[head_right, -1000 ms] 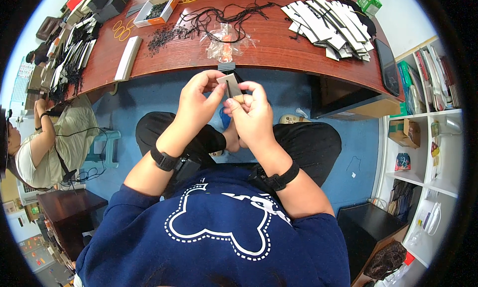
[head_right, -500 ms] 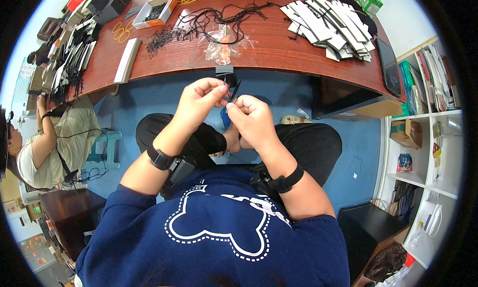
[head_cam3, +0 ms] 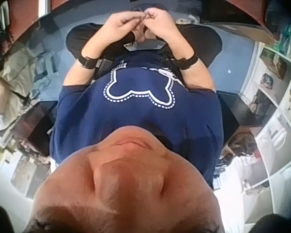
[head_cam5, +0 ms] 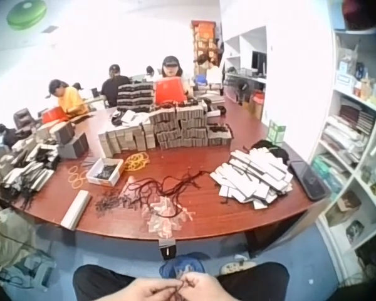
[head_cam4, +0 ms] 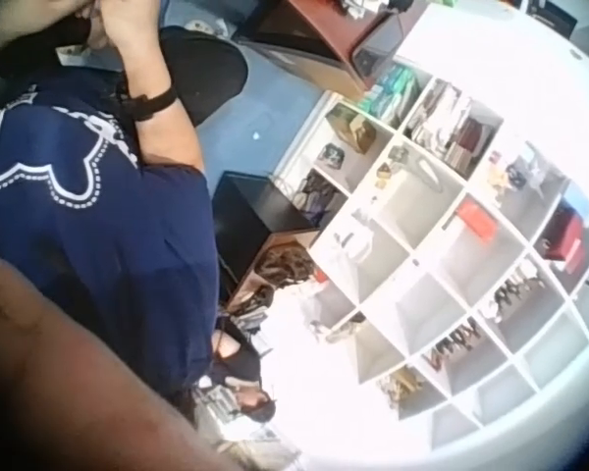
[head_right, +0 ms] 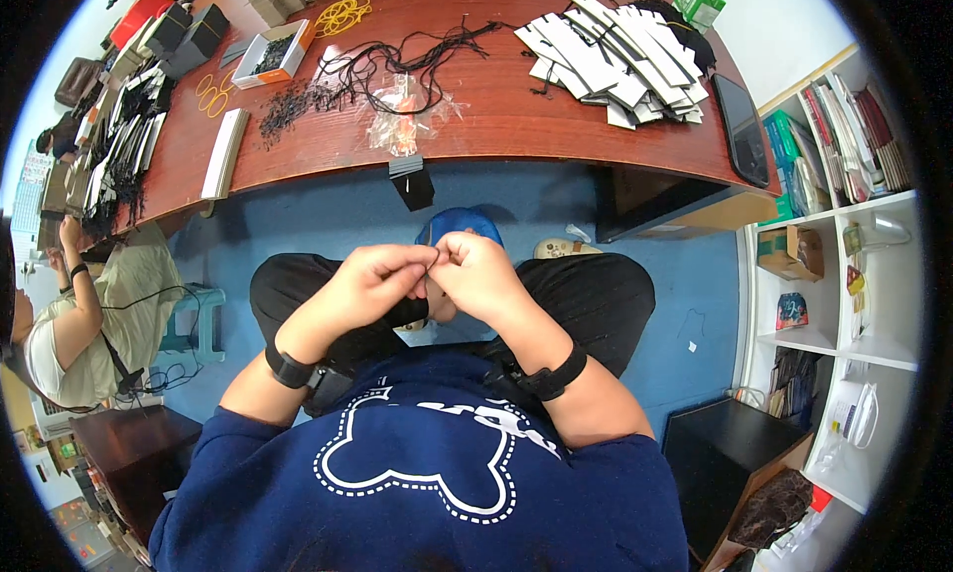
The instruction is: Manually assembling small components or lanyards while sitting at a workstation.
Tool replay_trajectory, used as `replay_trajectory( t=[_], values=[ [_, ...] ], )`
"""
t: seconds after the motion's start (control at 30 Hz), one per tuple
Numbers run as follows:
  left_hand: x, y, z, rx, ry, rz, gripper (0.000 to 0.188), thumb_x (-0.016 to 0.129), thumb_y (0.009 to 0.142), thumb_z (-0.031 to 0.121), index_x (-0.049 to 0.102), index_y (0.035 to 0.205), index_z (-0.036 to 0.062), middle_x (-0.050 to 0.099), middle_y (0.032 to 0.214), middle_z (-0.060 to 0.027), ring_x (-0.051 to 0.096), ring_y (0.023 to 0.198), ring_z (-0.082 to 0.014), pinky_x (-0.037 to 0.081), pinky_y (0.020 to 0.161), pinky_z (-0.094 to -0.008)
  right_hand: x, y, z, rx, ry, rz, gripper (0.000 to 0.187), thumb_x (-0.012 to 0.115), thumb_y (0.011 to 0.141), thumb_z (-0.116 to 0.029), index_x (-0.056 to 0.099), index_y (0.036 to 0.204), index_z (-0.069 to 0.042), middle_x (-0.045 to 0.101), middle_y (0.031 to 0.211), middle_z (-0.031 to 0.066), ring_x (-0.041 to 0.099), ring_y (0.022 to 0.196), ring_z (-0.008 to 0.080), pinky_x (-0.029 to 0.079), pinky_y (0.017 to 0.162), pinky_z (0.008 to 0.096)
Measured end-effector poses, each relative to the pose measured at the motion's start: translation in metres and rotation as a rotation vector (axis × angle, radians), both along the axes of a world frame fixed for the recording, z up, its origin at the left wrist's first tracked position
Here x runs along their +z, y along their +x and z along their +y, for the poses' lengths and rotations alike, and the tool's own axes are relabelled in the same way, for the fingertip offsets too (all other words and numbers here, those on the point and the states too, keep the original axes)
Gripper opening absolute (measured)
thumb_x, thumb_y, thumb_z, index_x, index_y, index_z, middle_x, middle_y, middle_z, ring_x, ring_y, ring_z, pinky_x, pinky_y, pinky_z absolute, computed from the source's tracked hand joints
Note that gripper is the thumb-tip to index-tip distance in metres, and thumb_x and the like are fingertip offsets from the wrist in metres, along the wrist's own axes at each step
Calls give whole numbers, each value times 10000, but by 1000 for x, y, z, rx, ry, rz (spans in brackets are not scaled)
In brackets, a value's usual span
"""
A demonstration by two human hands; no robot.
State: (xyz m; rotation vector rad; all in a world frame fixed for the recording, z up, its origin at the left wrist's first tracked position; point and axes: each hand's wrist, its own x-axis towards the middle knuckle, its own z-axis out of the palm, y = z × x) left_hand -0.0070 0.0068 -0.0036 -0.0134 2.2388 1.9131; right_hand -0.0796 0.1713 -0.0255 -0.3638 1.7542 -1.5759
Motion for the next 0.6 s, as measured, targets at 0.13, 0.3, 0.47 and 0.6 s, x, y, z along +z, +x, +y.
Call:
replay_trajectory(
  t=[0.13,0.3,0.47,0.6],
  values=[
    [-2,4,-2,-80,-568,371,172,629,817,59,678,982,68,638,687,-127,641,596,-245,505,560,-319,-4,4,1,20,-15,-166,284,643,860,-87,497,1082,12,591,652,55,512,474,84,394,416,216],
    [-1,7,-5,-158,-839,482,116,666,739,109,656,854,99,621,636,-92,626,585,-279,499,540,-370,-5,7,4,211,-30,-269,252,614,894,-117,536,1099,8,602,663,52,476,441,60,357,387,194],
    [-12,10,-1,161,-94,-35,92,639,864,106,596,899,33,662,731,-52,628,599,-130,491,538,-274,-12,2,8,104,-55,-390,362,534,945,-360,611,1002,-11,667,780,83,544,472,86,370,391,186],
    [-17,7,-8,288,291,-96,87,588,921,143,557,893,67,658,838,-41,566,646,-50,418,540,-169,-16,3,11,151,-115,-343,313,562,920,-317,589,946,-7,671,795,91,600,560,109,433,465,205]
  ],
)
